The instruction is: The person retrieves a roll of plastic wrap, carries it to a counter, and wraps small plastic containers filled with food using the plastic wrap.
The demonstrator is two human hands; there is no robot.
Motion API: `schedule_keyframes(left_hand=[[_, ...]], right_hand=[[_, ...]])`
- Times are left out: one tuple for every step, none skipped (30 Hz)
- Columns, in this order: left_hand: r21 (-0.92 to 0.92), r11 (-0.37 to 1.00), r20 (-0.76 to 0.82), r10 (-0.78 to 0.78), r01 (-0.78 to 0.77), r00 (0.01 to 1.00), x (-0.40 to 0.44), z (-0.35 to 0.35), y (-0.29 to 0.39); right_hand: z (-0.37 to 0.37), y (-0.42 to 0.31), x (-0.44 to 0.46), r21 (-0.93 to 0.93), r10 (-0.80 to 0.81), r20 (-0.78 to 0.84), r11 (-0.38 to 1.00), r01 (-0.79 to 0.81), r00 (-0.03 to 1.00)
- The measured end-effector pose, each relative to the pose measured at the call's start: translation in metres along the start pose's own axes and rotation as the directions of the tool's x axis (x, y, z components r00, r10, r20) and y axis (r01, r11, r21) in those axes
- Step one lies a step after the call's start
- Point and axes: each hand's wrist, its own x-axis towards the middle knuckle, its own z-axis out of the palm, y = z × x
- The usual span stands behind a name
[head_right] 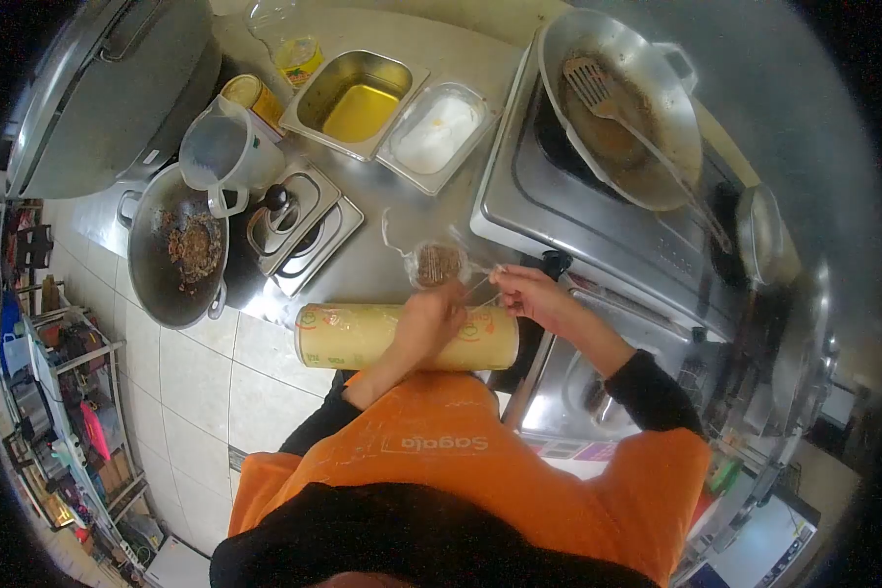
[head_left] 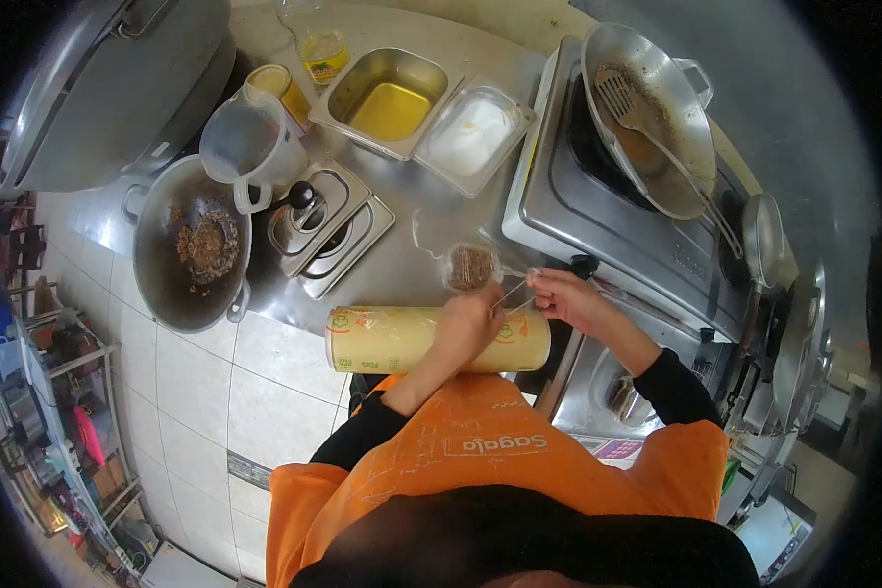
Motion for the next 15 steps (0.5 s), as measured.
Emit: schedule_keyframes(left_hand=[[0.001,1.000,0.001,0.002,-0.002,1.000,-0.003,-0.001,-0.001],[-0.042,0.998,0.047,0.038,-0.036,0.998,-0.007,-0.002,-0.001],[-0.087,0.994,0.091,0.075,-0.067,0.993,-0.011,-0.003,-0.002],[-0.085,0.994,0.091,0.073,-0.066,0.993,-0.014,0.000,-0.005],[-0.061,0.994,0.079,0.100,-0.095,0.992,-0.018,0.005,-0.010],[-0.035,0.992,0.069,0.127,-0.125,0.989,-0.021,0.008,-0.014],[-0.034,0.991,0.069,0.128,-0.126,0.989,-0.021,0.008,-0.015],[0.018,0.985,0.070,0.168,-0.170,0.983,-0.022,0.007,-0.016],[0.068,0.974,0.073,0.209,-0.214,0.975,-0.023,0.008,-0.016],[0.065,0.974,0.077,0.213,-0.218,0.974,-0.025,0.007,-0.017],[0.100,0.964,0.089,0.240,-0.248,0.967,-0.028,0.006,-0.019],[0.133,0.951,0.103,0.267,-0.279,0.958,-0.030,0.006,-0.021],[0.131,0.949,0.110,0.273,-0.286,0.956,-0.032,0.007,-0.023],[0.153,0.937,0.123,0.296,-0.313,0.947,-0.034,0.007,-0.026],[0.175,0.924,0.137,0.320,-0.340,0.938,-0.037,0.007,-0.029]], right_hand=[[-0.001,0.002,0.005,0.001,-0.002,-0.001,1.000,0.002,1.000],[-0.003,0.008,0.012,-0.047,-0.020,0.010,0.999,0.021,1.000],[-0.004,0.013,0.018,-0.095,-0.037,0.023,0.995,0.039,0.999],[-0.003,0.014,0.023,-0.094,-0.036,0.025,0.995,0.039,0.999],[0.000,0.015,0.027,-0.138,-0.047,-0.021,0.989,0.044,0.999],[0.003,0.016,0.031,-0.182,-0.060,-0.067,0.982,0.047,0.996],[0.009,0.018,0.033,-0.181,-0.062,-0.066,0.982,0.049,0.996],[0.016,0.021,0.035,-0.204,-0.106,-0.166,0.976,0.071,0.980],[0.021,0.025,0.036,-0.228,-0.150,-0.266,0.970,0.090,0.952],[0.024,0.028,0.036,-0.226,-0.152,-0.270,0.970,0.091,0.951],[0.025,0.032,0.037,-0.214,-0.187,-0.302,0.969,0.124,0.935],[0.026,0.035,0.038,-0.203,-0.221,-0.335,0.966,0.159,0.916],[0.029,0.038,0.040,-0.198,-0.222,-0.342,0.967,0.161,0.913],[0.032,0.042,0.042,-0.229,-0.263,-0.391,0.956,0.184,0.882],[0.034,0.045,0.044,-0.261,-0.304,-0.437,0.944,0.204,0.847]])
